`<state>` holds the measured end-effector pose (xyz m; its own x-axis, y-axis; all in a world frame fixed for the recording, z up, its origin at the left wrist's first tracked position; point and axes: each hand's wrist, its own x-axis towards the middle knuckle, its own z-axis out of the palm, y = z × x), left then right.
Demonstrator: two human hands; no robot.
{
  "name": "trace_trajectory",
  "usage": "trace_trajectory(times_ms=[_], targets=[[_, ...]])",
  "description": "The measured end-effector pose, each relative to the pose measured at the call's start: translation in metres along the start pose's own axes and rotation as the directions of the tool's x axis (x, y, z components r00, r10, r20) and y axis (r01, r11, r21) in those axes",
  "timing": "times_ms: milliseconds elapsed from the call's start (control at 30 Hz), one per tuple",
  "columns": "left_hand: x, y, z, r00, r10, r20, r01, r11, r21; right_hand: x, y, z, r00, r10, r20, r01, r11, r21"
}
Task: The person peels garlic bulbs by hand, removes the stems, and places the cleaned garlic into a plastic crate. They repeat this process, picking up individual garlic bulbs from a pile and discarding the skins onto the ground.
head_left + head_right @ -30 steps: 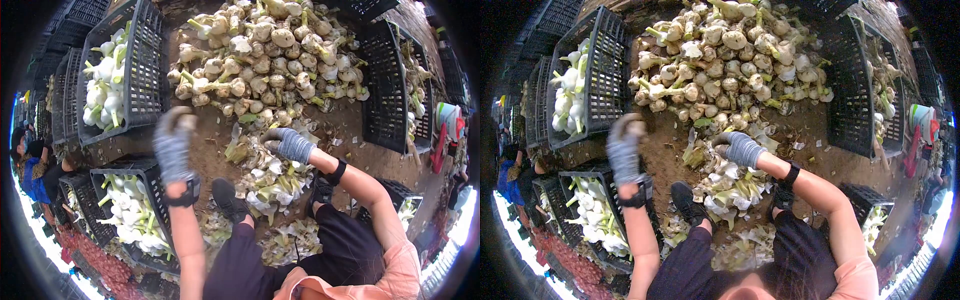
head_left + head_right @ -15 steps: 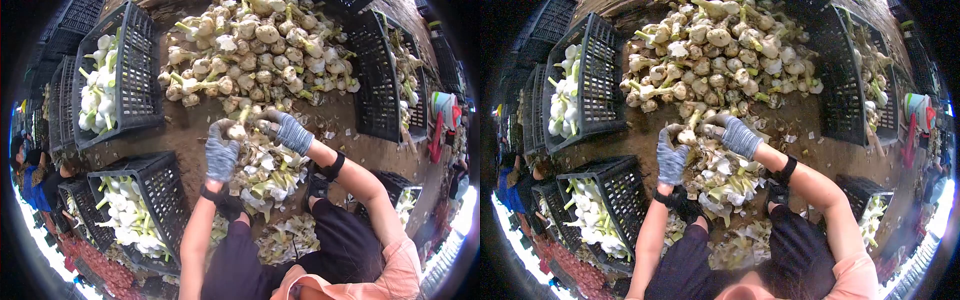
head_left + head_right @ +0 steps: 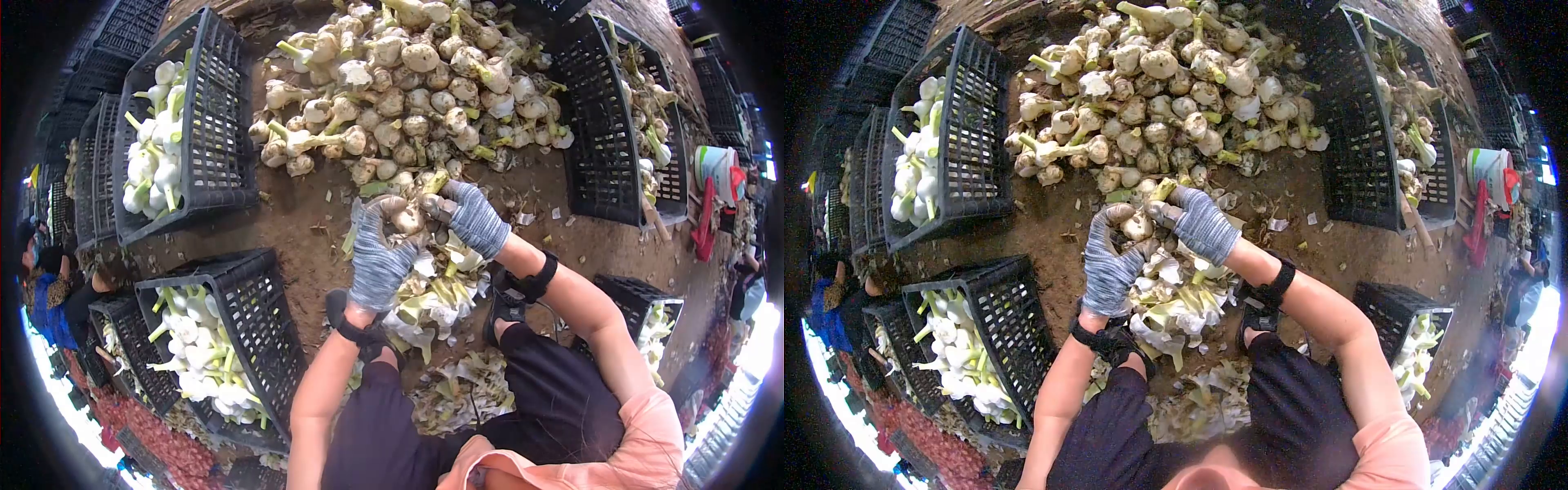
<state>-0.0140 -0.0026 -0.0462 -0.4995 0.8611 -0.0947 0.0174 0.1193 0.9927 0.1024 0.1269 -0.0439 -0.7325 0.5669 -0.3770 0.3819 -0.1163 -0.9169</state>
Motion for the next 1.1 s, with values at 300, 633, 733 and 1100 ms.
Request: trace_trajectory(times_ms=[300,633,733,1100], targets=[[-0.003,0.026,-0.007,0.948,-0.291,0.127,0.316,0.822,-0.474,-0.011,-0.008,-0.004,0.99,0.055,0.132,-0.072,0.989,0.132],[0.016,0.003,-0.015,0.684,-0.707,0.178,0.568,0.363,-0.738,-0.02,0.004,0.018,0.927,-0.355,0.122,0.375,0.889,-0.264],[0.021,0.0,-0.026,0.709,-0.527,0.469,0.548,-0.006,-0.837,-0.026,-0.013,0.005,0.825,0.007,0.565,0.179,0.945,-0.274],[0.01,0.04,0.011,0.705,-0.704,0.082,0.427,0.329,-0.842,-0.012,-0.031,0.008,0.998,0.066,0.024,-0.07,0.951,0.302]])
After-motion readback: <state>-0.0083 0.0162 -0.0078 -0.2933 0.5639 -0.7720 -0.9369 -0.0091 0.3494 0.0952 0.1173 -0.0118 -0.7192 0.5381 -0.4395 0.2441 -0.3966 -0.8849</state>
